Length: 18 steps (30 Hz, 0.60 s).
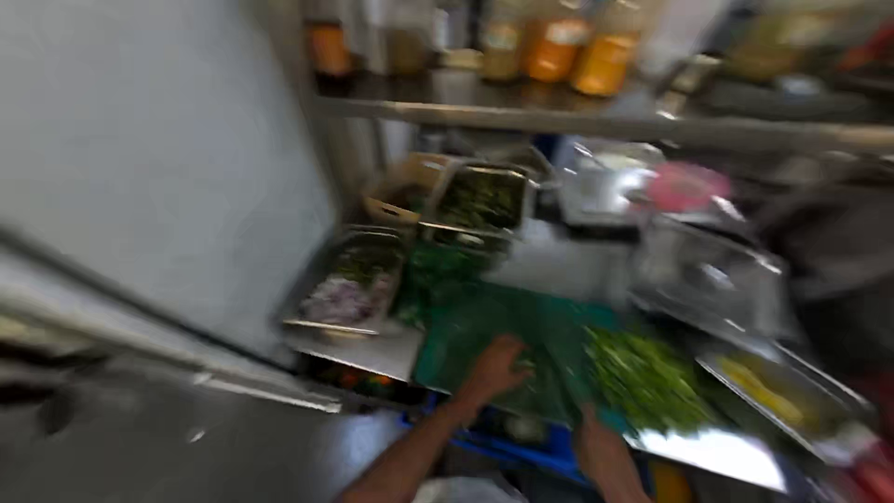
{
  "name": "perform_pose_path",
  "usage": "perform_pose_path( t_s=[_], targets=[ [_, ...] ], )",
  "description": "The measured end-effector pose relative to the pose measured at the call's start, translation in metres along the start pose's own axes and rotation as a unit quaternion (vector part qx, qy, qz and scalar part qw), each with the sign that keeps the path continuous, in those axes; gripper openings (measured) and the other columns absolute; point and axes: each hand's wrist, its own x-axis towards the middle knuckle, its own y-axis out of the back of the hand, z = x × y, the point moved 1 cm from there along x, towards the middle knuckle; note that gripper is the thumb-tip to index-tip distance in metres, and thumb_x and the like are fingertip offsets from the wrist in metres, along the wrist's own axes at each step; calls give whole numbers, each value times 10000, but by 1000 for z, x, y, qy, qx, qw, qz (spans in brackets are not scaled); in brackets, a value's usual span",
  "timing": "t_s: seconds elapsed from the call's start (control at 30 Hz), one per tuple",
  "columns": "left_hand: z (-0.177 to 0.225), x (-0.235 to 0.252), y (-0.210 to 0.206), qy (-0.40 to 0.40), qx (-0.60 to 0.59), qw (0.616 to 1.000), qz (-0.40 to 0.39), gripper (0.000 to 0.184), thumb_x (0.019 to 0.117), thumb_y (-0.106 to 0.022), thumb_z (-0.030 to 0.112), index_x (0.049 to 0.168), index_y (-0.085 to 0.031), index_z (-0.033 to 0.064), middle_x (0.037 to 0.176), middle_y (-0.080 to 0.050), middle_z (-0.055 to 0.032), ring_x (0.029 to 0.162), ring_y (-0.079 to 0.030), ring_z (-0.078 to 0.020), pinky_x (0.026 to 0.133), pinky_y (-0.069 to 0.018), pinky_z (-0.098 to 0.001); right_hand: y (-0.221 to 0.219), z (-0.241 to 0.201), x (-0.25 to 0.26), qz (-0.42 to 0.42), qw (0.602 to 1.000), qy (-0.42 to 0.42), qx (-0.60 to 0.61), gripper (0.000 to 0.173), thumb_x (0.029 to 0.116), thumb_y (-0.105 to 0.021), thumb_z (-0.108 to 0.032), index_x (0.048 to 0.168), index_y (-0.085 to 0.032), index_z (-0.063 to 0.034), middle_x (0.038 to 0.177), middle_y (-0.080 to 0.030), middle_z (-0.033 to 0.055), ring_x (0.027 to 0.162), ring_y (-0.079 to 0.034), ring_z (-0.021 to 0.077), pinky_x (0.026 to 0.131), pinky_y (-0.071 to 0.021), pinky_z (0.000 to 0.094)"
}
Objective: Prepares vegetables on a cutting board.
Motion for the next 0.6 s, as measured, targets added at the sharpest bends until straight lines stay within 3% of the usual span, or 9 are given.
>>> perform_pose_path(
  t_s=[0.07,0.13,0.3,0.43,0.6],
  targets=[
    [-7,4,-6,-21,19,999,-24,411,954,-711,407,1274,-701,149,1418,-605,-99,1330,-570,-234,1138,-470,-410,1,-4,17,-70,995,-56,-35,637,1030,-497,-161,1621,-261,-138,1159,-692,250,1060,-692,440,902,-558,595],
    [-14,3,-13,-48,36,998,-31,325,960,-712,353,1195,-743,129,1310,-666,-83,1278,-597,-226,1123,-474,-398,1,-4,21,-94,992,-77,-39,601,1052,-443,-157,1624,-259,-166,1167,-690,236,1081,-688,425,907,-558,574],
    [-19,5,-18,-87,58,993,-46,248,986,-681,283,1157,-759,121,1211,-721,-60,1218,-638,-209,1100,-491,-387,21,-19,6,-88,991,-72,-73,587,1026,-463,-105,1589,-328,-199,1114,-704,220,1046,-699,422,866,-568,569],
    [-17,9,-15,-126,60,989,-40,123,945,-704,168,999,-765,75,1087,-733,-74,1126,-669,-215,1047,-527,-390,32,-38,-6,-112,986,-55,-107,604,1017,-465,-80,1586,-332,-234,1108,-705,217,1042,-700,424,849,-572,567],
    [-24,13,-16,-169,63,983,-34,100,939,-721,160,922,-758,69,1021,-738,-58,1073,-680,-203,1017,-540,-375,12,-44,15,-129,986,-34,-100,608,1012,-462,-46,1577,-331,-228,1134,-694,219,1069,-692,419,861,-572,560]
  ],
)
